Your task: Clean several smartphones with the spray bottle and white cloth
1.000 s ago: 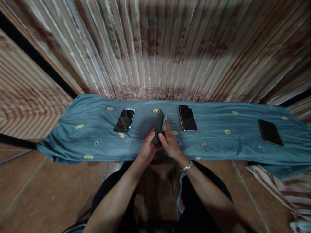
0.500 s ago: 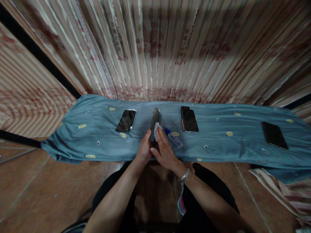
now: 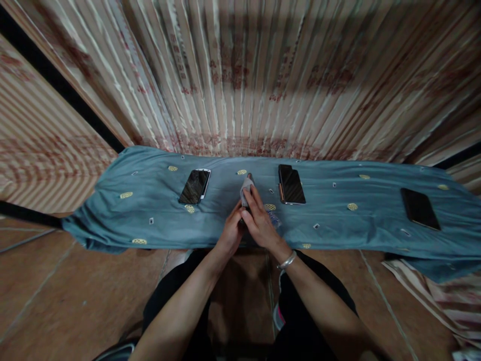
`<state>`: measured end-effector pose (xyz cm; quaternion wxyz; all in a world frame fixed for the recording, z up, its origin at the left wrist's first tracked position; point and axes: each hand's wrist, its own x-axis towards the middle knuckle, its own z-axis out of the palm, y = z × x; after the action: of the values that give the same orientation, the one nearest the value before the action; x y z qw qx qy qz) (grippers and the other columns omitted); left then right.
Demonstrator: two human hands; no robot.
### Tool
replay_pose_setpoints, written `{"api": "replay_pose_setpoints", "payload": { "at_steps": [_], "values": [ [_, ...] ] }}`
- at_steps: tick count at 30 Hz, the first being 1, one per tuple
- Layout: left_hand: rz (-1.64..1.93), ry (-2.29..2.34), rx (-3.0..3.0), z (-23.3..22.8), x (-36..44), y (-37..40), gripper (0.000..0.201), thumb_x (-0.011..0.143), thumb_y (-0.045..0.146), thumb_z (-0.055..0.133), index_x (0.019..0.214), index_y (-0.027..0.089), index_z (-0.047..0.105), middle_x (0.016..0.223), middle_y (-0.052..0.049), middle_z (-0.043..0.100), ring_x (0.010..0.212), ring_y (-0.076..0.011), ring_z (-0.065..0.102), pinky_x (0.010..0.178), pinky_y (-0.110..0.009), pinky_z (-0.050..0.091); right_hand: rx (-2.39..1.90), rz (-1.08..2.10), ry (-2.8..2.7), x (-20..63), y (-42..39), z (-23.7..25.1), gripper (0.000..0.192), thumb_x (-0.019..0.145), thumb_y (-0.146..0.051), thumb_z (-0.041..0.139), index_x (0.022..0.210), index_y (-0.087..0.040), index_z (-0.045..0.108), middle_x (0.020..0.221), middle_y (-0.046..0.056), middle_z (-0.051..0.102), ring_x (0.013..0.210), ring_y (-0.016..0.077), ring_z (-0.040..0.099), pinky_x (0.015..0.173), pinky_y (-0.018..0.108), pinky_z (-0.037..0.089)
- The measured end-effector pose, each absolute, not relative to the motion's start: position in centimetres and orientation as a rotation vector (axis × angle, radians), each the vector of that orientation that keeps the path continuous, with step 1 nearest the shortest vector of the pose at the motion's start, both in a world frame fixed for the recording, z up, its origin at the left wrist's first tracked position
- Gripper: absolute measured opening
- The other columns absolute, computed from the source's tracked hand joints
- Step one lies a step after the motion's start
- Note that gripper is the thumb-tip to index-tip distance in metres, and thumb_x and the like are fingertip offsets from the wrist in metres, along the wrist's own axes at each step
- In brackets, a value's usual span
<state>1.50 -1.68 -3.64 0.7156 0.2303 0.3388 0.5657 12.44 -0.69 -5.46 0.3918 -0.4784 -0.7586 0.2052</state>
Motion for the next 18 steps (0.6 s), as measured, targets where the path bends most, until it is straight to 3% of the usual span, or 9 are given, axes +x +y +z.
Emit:
{"api": "replay_pose_setpoints", "payload": {
  "at_steps": [5, 9, 14, 18],
  "values": [
    [1.316, 0.847, 0.403, -3.6, 1.3, -1.2, 0.032, 0.079, 0.02, 0.06, 0.108, 0.018, 0.074, 0.127, -0.004, 0.071, 0.137, -0.0218, 0.051, 0.117, -0.033, 0.034, -1.149, 0.581, -1.941, 11.1, -2.1, -5.4, 0.058, 0.103, -0.038, 0.036, 0.157, -0.02, 0.027, 0.168, 0.011, 0.018, 0.155, 0.0219, 0.019, 0.126, 0.045, 0.024],
    [1.288, 0.906, 0.266, -2.9, 1.3, -1.3, 0.035, 0.087, 0.027, 0.053, 0.114, 0.014, 0.07, 0.12, -0.008, 0.073, 0.133, -0.023, 0.055, 0.115, -0.035, 0.039, -1.133, 0.58, -1.966, 10.7, -2.6, -5.5, 0.059, 0.102, -0.04, 0.037, 0.157, -0.021, 0.027, 0.168, 0.011, 0.018, 0.155, 0.0229, 0.019, 0.126, 0.047, 0.025],
    [1.306, 0.919, 0.268, -2.1, 1.0, -1.4, 0.041, 0.095, 0.038, 0.049, 0.124, 0.014, 0.066, 0.13, -0.009, 0.069, 0.137, -0.019, 0.051, 0.117, -0.029, 0.036, -1.097, 0.529, -2.06, 10.6, -3.2, -5.9, 0.066, 0.102, -0.047, 0.037, 0.16, -0.023, 0.016, 0.169, 0.01, 0.011, 0.156, 0.025, 0.013, 0.126, 0.051, 0.023],
    [1.229, 0.916, 0.246, -2.3, 0.4, -1.1, 0.045, 0.099, 0.044, 0.042, 0.117, 0.012, 0.068, 0.119, -0.01, 0.073, 0.13, -0.0205, 0.058, 0.113, -0.031, 0.042, -1.04, 0.468, -2.136, 10.6, -3.6, -6.5, 0.07, 0.103, -0.048, 0.036, 0.161, -0.025, 0.006, 0.17, 0.009, 0.003, 0.157, 0.0265, 0.008, 0.125, 0.053, 0.023]
  ]
}}
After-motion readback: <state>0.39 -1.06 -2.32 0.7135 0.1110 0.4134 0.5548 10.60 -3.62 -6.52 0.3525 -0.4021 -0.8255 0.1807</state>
